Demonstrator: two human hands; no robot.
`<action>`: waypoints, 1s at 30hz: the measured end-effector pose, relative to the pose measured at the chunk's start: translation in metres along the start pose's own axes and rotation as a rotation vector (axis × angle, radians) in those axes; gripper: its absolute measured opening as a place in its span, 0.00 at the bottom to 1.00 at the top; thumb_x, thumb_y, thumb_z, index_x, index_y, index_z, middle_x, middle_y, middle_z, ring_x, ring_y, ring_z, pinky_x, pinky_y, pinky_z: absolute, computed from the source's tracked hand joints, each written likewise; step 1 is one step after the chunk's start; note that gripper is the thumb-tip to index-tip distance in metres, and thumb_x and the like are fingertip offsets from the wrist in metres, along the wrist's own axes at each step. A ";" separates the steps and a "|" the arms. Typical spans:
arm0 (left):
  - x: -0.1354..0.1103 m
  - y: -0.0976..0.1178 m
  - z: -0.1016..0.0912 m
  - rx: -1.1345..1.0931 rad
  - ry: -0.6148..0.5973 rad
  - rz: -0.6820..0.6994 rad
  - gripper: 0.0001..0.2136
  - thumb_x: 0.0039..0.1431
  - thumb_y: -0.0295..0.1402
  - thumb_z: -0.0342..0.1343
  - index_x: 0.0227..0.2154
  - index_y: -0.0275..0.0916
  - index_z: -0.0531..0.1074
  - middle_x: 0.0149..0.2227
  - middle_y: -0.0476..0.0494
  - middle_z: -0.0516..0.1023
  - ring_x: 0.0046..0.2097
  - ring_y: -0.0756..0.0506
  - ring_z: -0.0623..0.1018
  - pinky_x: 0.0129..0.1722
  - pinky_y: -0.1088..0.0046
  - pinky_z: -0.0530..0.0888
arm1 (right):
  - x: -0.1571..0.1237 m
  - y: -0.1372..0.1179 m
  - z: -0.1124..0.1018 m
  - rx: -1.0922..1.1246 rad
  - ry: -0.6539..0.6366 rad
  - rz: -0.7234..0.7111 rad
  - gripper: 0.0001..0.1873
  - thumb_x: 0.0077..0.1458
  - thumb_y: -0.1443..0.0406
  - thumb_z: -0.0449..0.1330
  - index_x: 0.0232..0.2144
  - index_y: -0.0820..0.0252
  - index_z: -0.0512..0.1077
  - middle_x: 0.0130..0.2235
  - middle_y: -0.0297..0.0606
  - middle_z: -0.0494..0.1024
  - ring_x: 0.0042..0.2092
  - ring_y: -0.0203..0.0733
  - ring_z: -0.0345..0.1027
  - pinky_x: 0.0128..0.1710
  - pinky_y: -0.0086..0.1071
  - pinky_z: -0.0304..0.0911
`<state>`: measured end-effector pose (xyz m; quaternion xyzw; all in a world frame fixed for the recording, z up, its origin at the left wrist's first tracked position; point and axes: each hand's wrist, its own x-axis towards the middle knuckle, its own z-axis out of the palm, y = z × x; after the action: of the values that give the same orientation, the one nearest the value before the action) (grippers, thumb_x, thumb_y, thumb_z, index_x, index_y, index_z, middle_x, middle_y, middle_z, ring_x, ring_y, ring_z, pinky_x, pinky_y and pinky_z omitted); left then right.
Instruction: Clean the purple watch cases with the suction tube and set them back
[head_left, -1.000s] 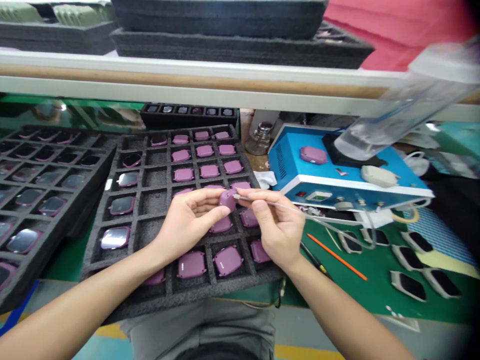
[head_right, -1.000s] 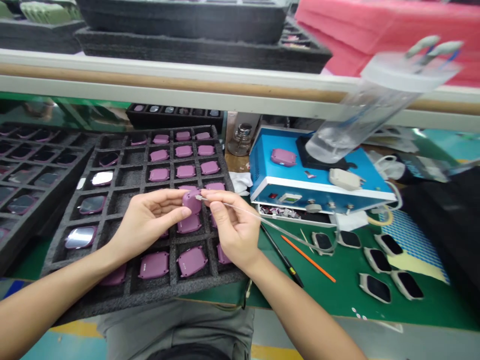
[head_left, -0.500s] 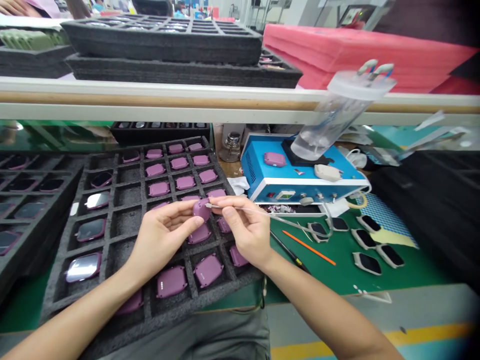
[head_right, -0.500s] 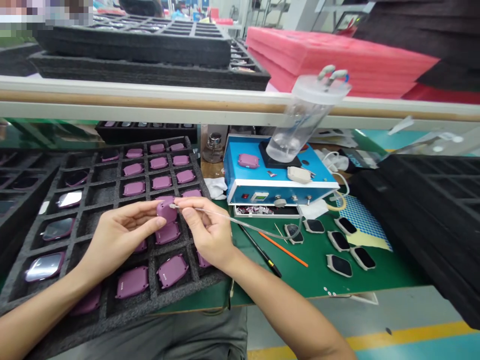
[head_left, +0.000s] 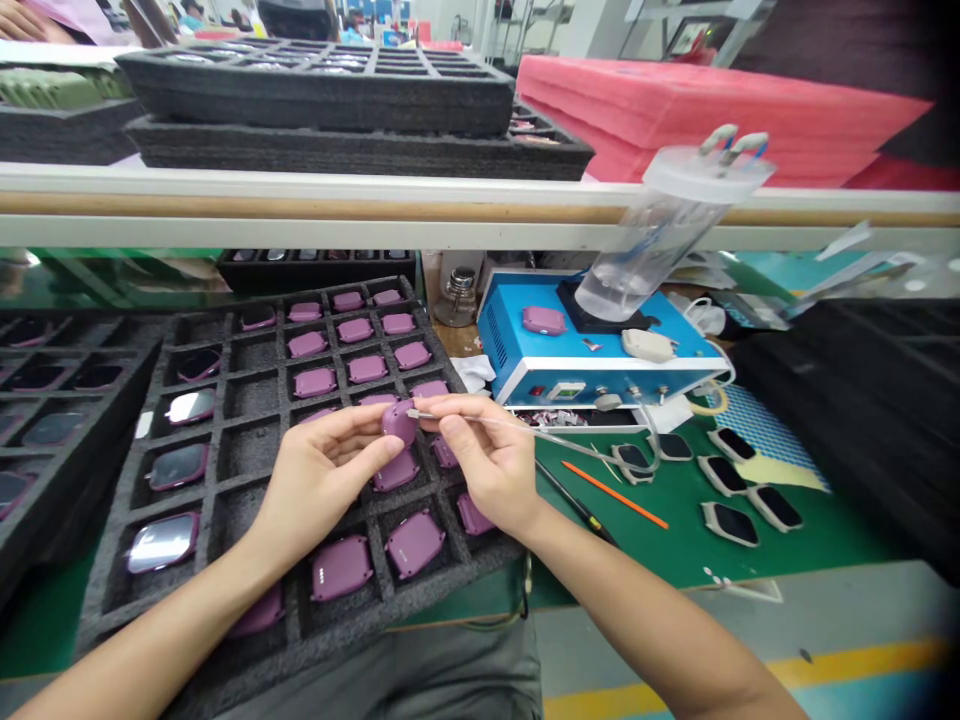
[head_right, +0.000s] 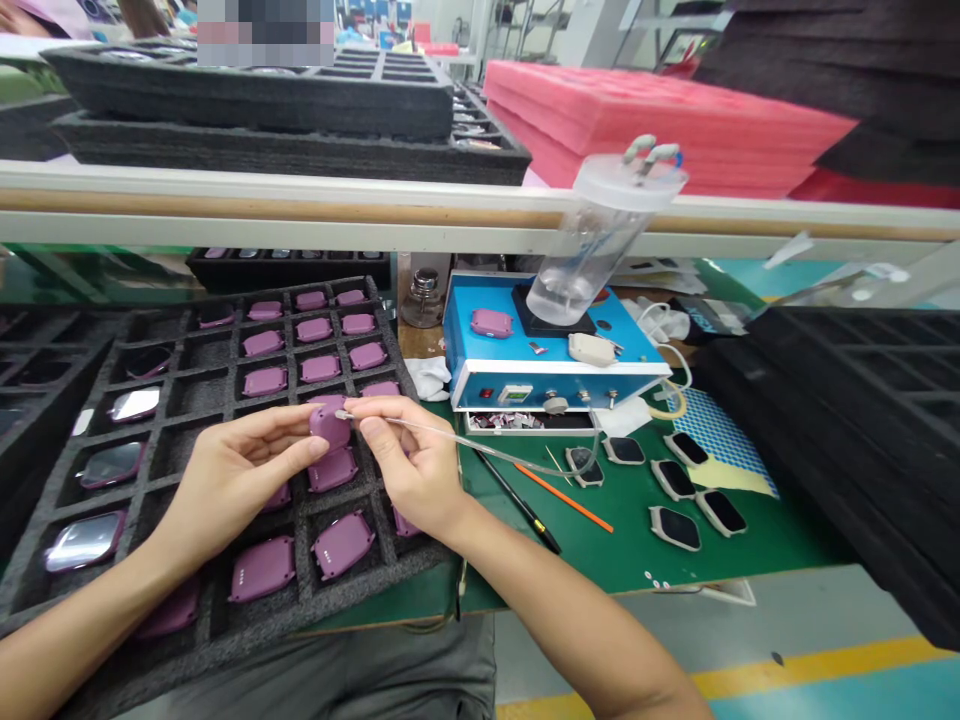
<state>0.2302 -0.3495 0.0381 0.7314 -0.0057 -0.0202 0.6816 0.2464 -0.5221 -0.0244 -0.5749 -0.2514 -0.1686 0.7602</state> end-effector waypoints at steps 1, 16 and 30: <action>0.000 0.000 0.000 0.001 0.001 0.000 0.20 0.46 0.33 0.72 0.44 0.33 0.80 0.42 0.44 0.84 0.39 0.53 0.84 0.43 0.90 0.79 | 0.000 0.000 0.000 0.001 0.000 0.001 0.08 0.68 0.68 0.58 0.44 0.56 0.77 0.48 0.40 0.80 0.49 0.42 0.76 0.51 0.38 0.75; -0.002 -0.003 -0.001 0.000 -0.014 -0.005 0.22 0.45 0.35 0.74 0.44 0.35 0.80 0.43 0.43 0.84 0.40 0.51 0.84 0.44 0.86 0.81 | 0.000 0.000 0.001 -0.020 0.003 0.005 0.07 0.67 0.66 0.58 0.44 0.57 0.77 0.47 0.40 0.80 0.48 0.42 0.77 0.50 0.37 0.76; -0.002 -0.004 -0.002 0.006 -0.049 0.011 0.19 0.49 0.34 0.71 0.45 0.35 0.80 0.42 0.45 0.84 0.41 0.52 0.84 0.45 0.88 0.80 | 0.000 -0.001 0.001 -0.058 0.027 -0.020 0.07 0.67 0.67 0.59 0.43 0.58 0.77 0.45 0.40 0.81 0.46 0.41 0.78 0.48 0.36 0.78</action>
<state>0.2279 -0.3475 0.0340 0.7328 -0.0268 -0.0344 0.6790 0.2462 -0.5209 -0.0234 -0.5920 -0.2420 -0.1909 0.7446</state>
